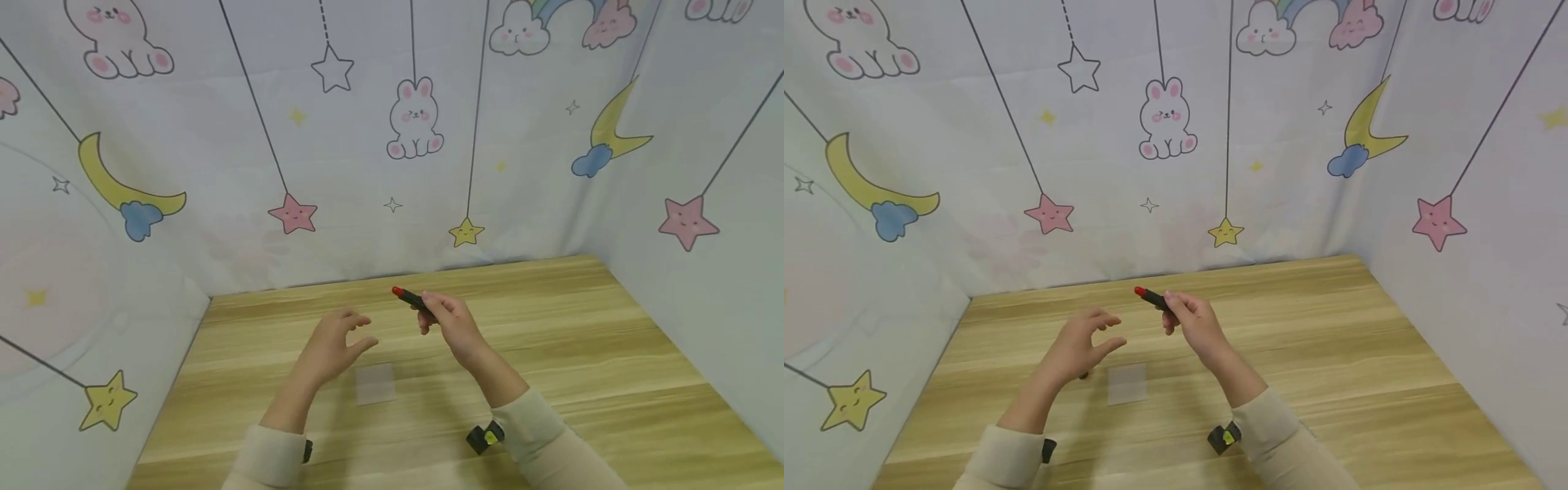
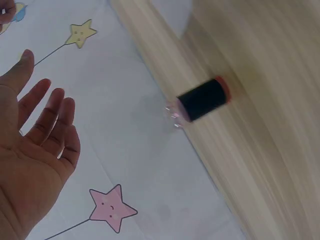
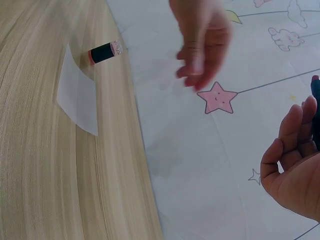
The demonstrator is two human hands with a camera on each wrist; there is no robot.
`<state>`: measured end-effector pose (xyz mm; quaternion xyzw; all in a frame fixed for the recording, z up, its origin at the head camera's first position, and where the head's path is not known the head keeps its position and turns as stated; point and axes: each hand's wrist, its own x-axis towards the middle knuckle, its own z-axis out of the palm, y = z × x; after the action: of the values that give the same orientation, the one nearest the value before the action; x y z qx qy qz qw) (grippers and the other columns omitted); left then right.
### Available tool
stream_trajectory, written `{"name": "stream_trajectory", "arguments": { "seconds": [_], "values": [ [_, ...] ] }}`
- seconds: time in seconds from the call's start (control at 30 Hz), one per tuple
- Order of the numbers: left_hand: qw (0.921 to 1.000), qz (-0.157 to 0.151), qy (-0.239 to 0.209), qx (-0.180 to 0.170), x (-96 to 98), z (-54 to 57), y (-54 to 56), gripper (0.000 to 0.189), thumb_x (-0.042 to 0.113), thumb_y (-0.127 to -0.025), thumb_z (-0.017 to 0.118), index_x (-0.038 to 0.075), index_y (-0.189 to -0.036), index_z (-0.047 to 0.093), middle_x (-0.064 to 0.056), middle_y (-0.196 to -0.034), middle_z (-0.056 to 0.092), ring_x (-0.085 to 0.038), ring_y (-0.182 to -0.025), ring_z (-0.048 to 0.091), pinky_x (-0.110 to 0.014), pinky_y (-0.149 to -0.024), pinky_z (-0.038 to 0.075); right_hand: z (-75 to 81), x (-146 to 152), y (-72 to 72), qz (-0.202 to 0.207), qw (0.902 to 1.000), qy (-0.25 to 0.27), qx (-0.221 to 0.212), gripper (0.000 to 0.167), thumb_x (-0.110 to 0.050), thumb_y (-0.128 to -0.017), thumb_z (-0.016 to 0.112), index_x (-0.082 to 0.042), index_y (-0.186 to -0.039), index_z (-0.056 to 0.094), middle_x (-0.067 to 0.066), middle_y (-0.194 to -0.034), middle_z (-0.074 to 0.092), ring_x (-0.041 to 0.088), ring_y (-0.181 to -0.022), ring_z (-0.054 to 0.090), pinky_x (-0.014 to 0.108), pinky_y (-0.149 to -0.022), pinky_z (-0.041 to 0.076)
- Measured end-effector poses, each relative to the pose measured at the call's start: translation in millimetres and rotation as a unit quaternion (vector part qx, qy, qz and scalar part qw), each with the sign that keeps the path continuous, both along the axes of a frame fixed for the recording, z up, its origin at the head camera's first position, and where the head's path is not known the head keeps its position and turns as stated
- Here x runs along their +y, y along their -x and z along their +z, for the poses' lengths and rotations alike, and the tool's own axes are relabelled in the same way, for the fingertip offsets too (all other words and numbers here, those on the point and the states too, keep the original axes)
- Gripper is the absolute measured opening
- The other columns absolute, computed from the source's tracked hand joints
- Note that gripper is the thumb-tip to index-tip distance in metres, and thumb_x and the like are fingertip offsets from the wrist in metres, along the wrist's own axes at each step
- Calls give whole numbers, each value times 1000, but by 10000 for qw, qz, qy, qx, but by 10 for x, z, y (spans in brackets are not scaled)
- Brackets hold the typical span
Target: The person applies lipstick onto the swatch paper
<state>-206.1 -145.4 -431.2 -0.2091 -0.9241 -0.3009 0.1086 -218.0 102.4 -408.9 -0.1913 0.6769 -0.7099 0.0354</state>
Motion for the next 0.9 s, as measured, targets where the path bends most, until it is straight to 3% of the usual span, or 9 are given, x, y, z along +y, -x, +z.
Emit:
{"name": "stream_trajectory", "arguments": {
  "seconds": [0.1,0.2,0.53,0.9],
  "values": [
    [9956,-44,931,-112,-111,-129,-16,37,30,-88,81,6,-115,74,-9,-115,66,-31,-107,62,-51,-93,50,-1,-1,5,-19,10000,14,-8,42,-26,-109,45,8,-98,66,1,-68,56,17,-66,56,42,-88,44],
    [9902,-107,1373,-230,-170,-245,-38,36,33,-87,81,8,-113,76,-13,-123,63,-37,-116,58,-59,-96,45,-10,-10,5,-16,10000,-5,-2,39,-25,-109,46,7,-97,65,1,-68,56,16,-65,57,41,-88,45],
    [9778,-23,1992,-647,-197,-411,-92,45,42,-83,84,12,-115,77,-17,-145,52,-40,-138,41,-66,-110,29,-32,-11,-1,-52,9999,-29,96,37,-22,-109,46,9,-98,64,1,-70,56,14,-65,56,36,-81,48],
    [9669,-28,2480,-602,-219,-606,-86,52,56,-76,82,19,-113,78,-18,-145,52,-43,-140,39,-70,-110,26,-70,-21,4,8,9993,-307,207,32,-18,-109,48,9,-101,64,3,-72,57,14,-66,57,31,-77,50]
  ]
}}
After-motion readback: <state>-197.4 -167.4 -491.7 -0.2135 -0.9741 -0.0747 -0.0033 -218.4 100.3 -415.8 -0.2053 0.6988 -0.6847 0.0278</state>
